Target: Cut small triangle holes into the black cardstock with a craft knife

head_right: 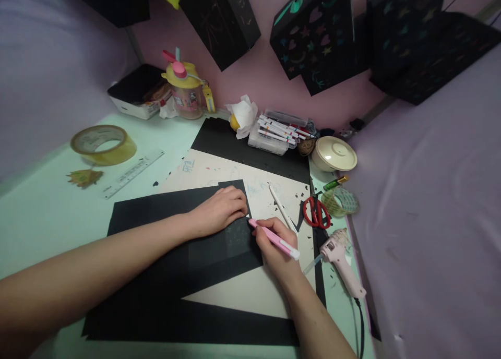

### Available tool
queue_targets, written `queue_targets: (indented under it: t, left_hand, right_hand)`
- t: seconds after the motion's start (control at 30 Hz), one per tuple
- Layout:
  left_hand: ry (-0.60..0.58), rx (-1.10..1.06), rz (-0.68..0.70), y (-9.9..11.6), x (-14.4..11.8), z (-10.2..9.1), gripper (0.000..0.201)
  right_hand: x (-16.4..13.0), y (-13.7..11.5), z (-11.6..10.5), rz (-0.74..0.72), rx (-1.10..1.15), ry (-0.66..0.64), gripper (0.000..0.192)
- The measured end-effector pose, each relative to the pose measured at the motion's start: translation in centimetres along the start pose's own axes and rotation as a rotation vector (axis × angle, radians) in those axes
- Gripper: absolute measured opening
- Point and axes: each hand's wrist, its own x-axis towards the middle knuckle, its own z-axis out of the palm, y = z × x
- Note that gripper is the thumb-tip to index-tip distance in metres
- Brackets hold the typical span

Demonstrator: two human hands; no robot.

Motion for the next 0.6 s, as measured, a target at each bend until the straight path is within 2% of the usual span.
queue_targets:
  t: [0.6]
  left_hand:
    - [-0.014, -0.002, -0.015, 0.16, 0.06, -0.17, 0.012]
  right_hand:
    - [-0.05, 0.14, 0.06, 0.001, 0.023, 0.019, 0.011]
